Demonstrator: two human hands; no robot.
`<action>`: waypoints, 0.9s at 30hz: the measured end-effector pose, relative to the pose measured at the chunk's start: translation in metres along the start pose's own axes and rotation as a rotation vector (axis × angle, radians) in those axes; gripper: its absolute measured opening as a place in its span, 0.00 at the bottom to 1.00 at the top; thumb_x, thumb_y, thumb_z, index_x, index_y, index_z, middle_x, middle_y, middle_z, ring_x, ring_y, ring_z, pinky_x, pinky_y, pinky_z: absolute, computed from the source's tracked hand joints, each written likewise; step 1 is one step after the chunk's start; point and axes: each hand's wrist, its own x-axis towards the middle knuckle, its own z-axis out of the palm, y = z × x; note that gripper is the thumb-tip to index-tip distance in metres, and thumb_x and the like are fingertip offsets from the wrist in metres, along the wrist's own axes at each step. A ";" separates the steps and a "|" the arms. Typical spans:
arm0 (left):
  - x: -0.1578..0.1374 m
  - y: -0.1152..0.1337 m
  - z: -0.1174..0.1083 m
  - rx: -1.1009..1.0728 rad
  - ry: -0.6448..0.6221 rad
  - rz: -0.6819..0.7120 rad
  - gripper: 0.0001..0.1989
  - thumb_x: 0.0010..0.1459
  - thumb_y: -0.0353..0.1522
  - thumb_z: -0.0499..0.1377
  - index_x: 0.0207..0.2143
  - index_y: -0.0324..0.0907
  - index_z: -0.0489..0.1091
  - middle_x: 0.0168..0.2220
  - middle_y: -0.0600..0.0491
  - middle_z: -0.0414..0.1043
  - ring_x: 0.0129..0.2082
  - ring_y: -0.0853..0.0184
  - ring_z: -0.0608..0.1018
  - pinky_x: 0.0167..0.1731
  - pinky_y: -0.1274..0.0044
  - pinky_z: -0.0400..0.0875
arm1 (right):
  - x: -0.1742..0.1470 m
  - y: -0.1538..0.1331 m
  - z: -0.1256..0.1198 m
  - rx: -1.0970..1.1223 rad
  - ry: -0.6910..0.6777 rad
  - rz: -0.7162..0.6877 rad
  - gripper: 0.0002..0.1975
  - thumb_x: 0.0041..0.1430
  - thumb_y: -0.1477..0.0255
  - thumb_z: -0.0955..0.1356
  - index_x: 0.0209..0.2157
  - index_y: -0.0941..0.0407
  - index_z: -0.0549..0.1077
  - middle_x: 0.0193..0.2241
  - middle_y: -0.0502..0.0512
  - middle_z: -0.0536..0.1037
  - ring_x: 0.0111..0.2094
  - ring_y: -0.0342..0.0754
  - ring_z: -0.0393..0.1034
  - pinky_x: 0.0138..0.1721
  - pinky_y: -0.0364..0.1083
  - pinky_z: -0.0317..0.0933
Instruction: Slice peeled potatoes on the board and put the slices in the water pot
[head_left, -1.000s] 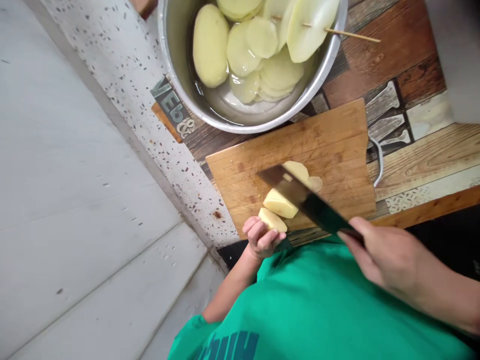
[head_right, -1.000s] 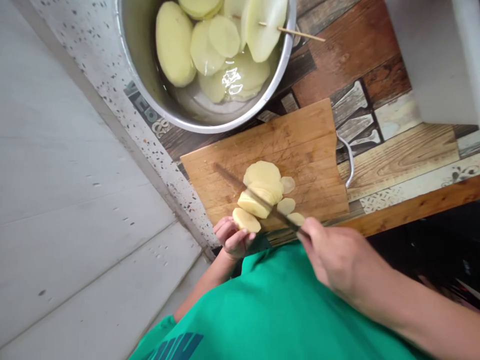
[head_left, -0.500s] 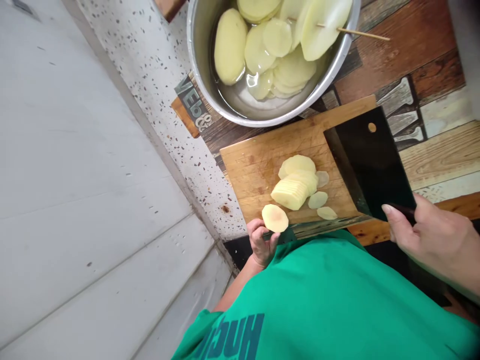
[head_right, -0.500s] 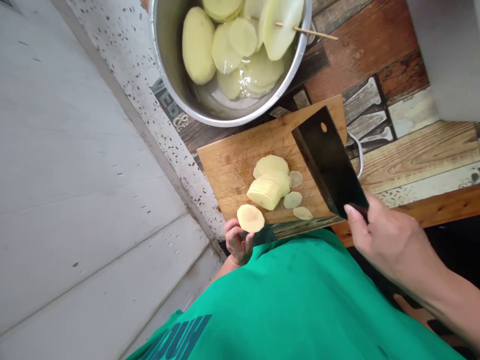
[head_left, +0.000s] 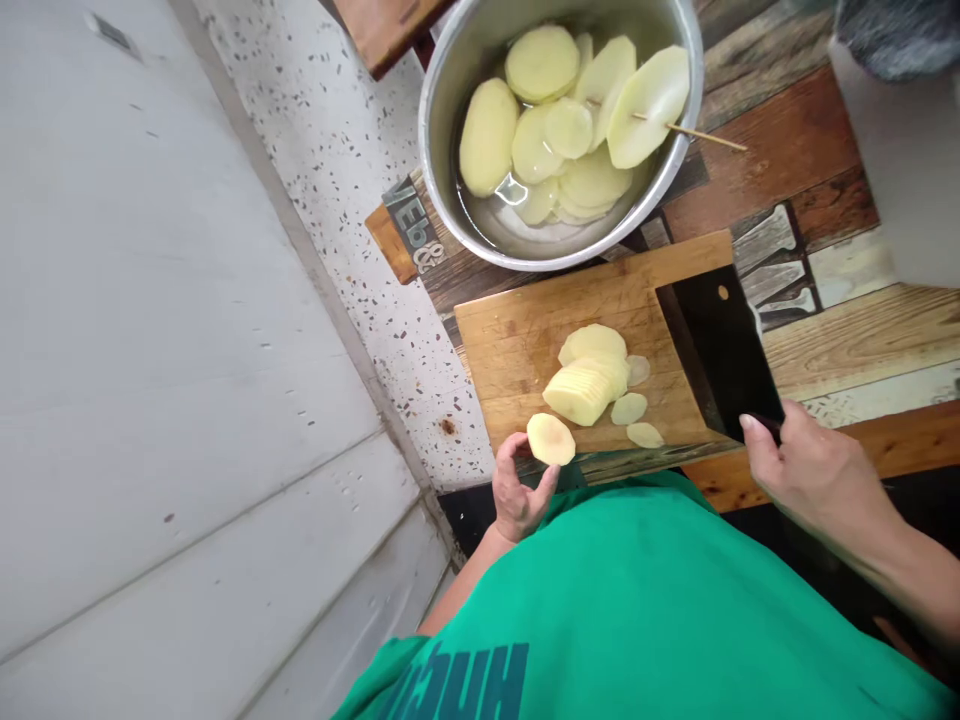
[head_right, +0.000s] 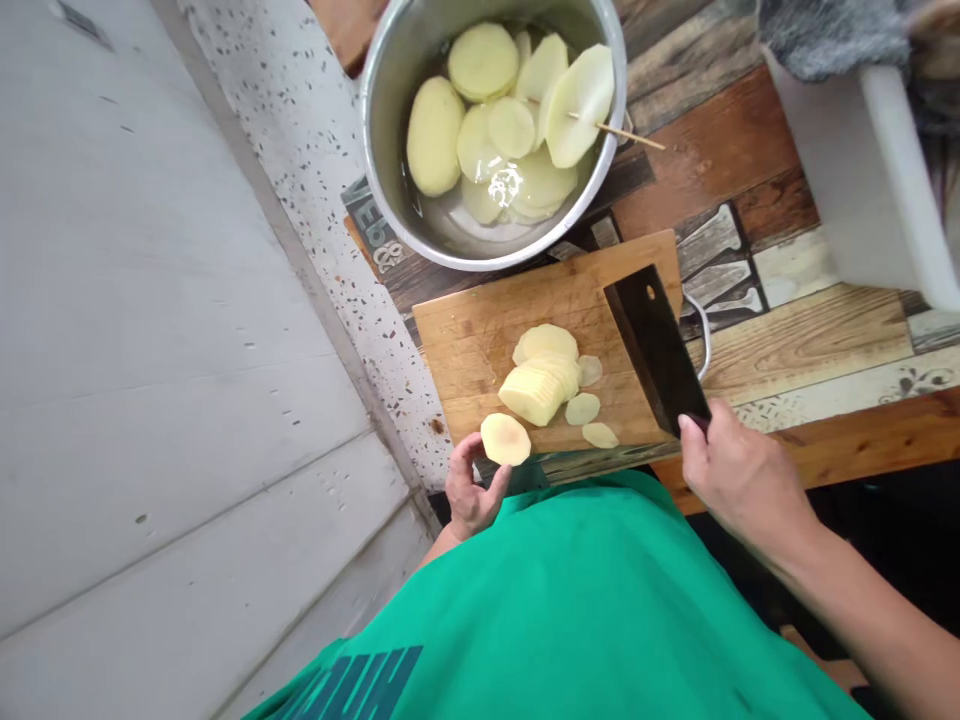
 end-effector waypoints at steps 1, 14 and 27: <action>0.002 0.004 0.000 -0.030 -0.014 -0.062 0.29 0.54 0.32 0.64 0.56 0.42 0.59 0.50 0.42 0.69 0.47 0.60 0.76 0.46 0.69 0.73 | 0.001 -0.002 0.000 -0.017 -0.025 0.024 0.08 0.57 0.64 0.59 0.29 0.53 0.55 0.14 0.47 0.56 0.15 0.48 0.57 0.21 0.44 0.46; 0.066 0.048 -0.047 -1.090 -0.352 -1.049 0.20 0.41 0.28 0.59 0.41 0.41 0.67 0.38 0.49 0.71 0.34 0.67 0.73 0.33 0.75 0.71 | 0.001 -0.021 0.000 -0.192 -0.052 0.069 0.19 0.65 0.68 0.57 0.42 0.66 0.72 0.22 0.66 0.76 0.26 0.59 0.73 0.27 0.49 0.60; 0.060 0.089 -0.150 -1.132 -0.402 -0.779 0.21 0.48 0.42 0.54 0.41 0.41 0.71 0.38 0.41 0.71 0.32 0.64 0.72 0.20 0.78 0.60 | 0.004 -0.028 -0.011 -0.107 -0.111 0.129 0.21 0.65 0.68 0.58 0.42 0.69 0.73 0.29 0.74 0.78 0.33 0.64 0.76 0.32 0.52 0.64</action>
